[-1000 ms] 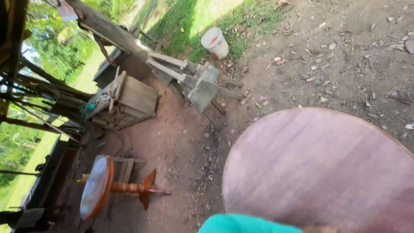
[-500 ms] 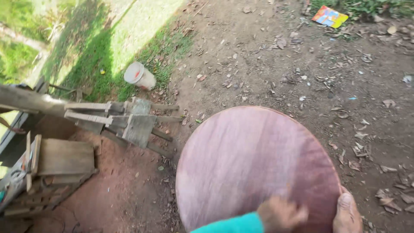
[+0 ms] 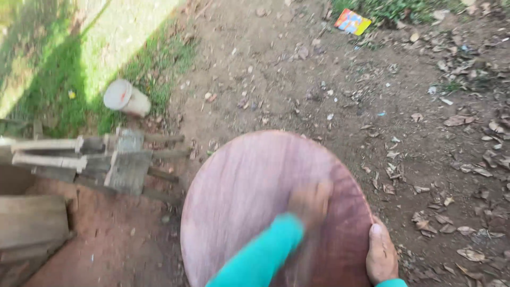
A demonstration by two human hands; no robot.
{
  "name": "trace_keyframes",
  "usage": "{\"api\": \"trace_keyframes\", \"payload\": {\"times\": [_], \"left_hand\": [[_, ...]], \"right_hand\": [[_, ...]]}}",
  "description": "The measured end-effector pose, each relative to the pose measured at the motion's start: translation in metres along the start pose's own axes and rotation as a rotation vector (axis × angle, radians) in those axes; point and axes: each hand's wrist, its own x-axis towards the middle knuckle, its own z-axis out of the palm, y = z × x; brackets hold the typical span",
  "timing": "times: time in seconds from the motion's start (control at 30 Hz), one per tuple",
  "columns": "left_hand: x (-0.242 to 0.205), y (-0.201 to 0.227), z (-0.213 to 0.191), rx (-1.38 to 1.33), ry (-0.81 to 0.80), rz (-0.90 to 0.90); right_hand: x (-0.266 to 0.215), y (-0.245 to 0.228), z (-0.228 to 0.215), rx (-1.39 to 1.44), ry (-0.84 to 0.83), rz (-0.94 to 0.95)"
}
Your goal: The person manually sands a round wooden tabletop to prepare it for refinishing.
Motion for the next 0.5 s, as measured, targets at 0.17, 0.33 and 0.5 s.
{"api": "trace_keyframes", "payload": {"times": [0.17,0.33,0.5], "left_hand": [[-0.084,0.012,-0.021,0.063,-0.209,0.586],[0.108,-0.028,0.037,0.055,0.055,0.04],[0.064,-0.006,0.022,0.032,0.075,0.002]], "right_hand": [[0.006,0.021,0.012,-0.024,0.046,0.069],[0.077,0.226,0.04,0.385,-0.008,-0.193],[0.028,0.09,0.026,0.069,0.147,0.01]]}}
